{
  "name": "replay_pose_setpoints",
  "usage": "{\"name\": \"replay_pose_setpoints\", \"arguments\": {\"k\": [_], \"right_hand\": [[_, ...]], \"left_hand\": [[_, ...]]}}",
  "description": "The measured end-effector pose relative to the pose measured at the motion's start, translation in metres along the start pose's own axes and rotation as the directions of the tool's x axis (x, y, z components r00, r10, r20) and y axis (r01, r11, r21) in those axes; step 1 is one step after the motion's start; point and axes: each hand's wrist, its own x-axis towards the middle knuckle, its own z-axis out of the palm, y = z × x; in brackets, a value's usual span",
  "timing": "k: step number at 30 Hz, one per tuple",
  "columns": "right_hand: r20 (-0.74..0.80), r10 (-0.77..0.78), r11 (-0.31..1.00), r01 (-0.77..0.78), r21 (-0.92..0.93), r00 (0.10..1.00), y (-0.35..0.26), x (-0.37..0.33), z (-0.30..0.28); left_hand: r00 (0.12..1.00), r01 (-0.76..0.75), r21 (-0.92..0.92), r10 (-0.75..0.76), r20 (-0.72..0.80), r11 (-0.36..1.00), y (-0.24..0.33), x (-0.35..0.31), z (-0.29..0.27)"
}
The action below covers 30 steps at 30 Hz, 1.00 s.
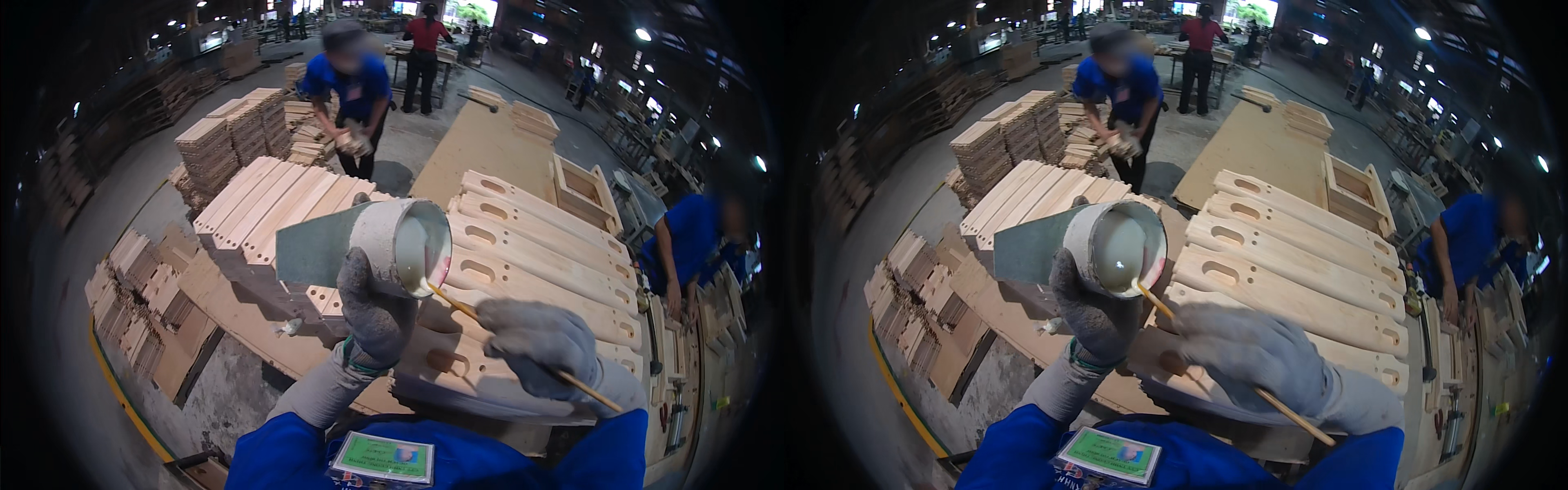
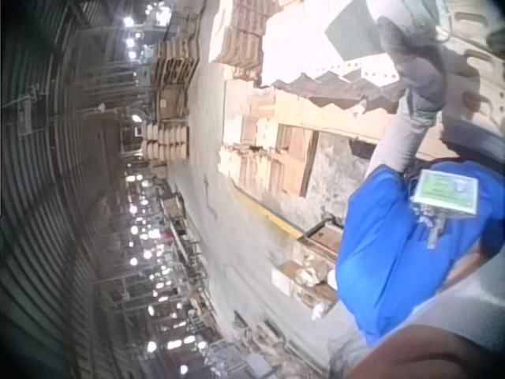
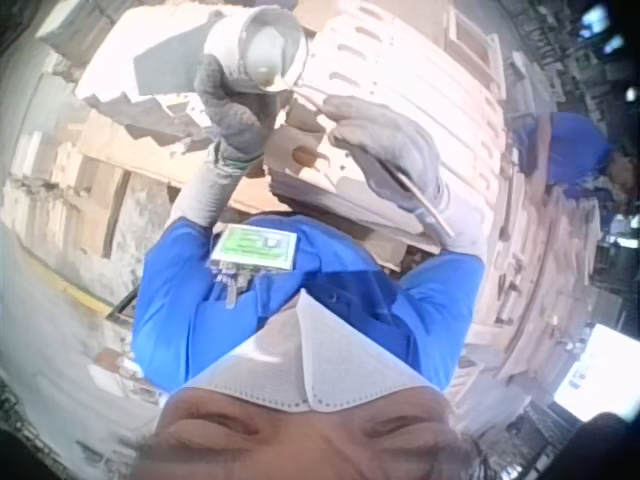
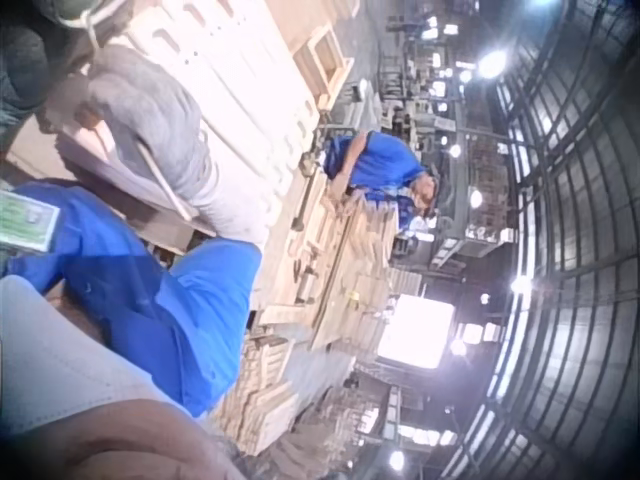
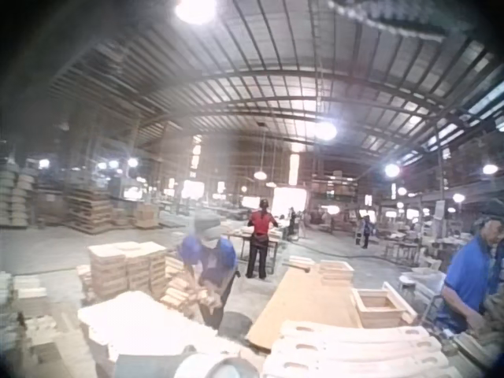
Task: The person picks up wooden chair parts from a stack and applies a white liquid to the pre-drilled holes using a brush. The person repeatedly dips the brush into a container and applies the liquid to multiple parts, then places them back on the table.
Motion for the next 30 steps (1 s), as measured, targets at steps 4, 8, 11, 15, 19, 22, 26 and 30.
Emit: {"name": "replay_pose_setpoints", "arguments": {"k": [4, 8, 11, 15, 19, 22, 26, 30], "right_hand": [[-0.062, 0.255, 0.928, -0.226, 0.297, 0.965, 0.000, -0.015, -0.006], [-0.058, 0.342, 0.789, -0.253, 0.560, 0.938, 0.004, -0.022, 0.003], [-0.175, 0.311, 0.840, -0.184, 0.511, 0.934, 0.006, -0.023, 0.001], [-0.057, 0.406, 0.782, -0.314, 0.538, 0.912, 0.010, -0.018, 0.004], [-0.035, 0.444, 0.787, -0.371, 0.493, 0.895, 0.009, -0.016, -0.005], [-0.218, 0.524, 0.712, -0.283, 0.643, 0.823, 0.043, -0.009, -0.006], [-0.251, 0.740, 0.633, -0.522, 0.572, 0.624, 0.115, 0.022, -0.059], [-0.209, 0.805, 0.587, -0.795, 0.149, 0.555, 0.198, 0.011, -0.084]], "left_hand": [[0.999, 0.028, -0.022, -0.027, 0.016, 0.999, 0.008, -0.006, 0.006], [0.993, 0.117, -0.112, -0.116, 0.018, 0.987, 0.009, -0.008, 0.013], [0.990, 0.139, -0.133, -0.139, 0.012, 0.981, 0.009, -0.004, 0.013], [0.976, 0.192, -0.213, -0.164, 0.143, 0.958, 0.001, -0.001, 0.010], [0.986, -0.114, 0.201, 0.086, 0.144, 0.973, -0.022, 0.007, -0.009], [0.996, 0.071, 0.195, -0.079, 0.034, 0.978, -0.027, 0.014, 0.006], [0.837, 0.545, -0.119, -0.533, 0.121, 0.830, -0.012, 0.021, -0.001], [0.913, -0.178, 0.808, -0.211, 0.348, 0.562, -0.019, 0.022, -0.006]]}}
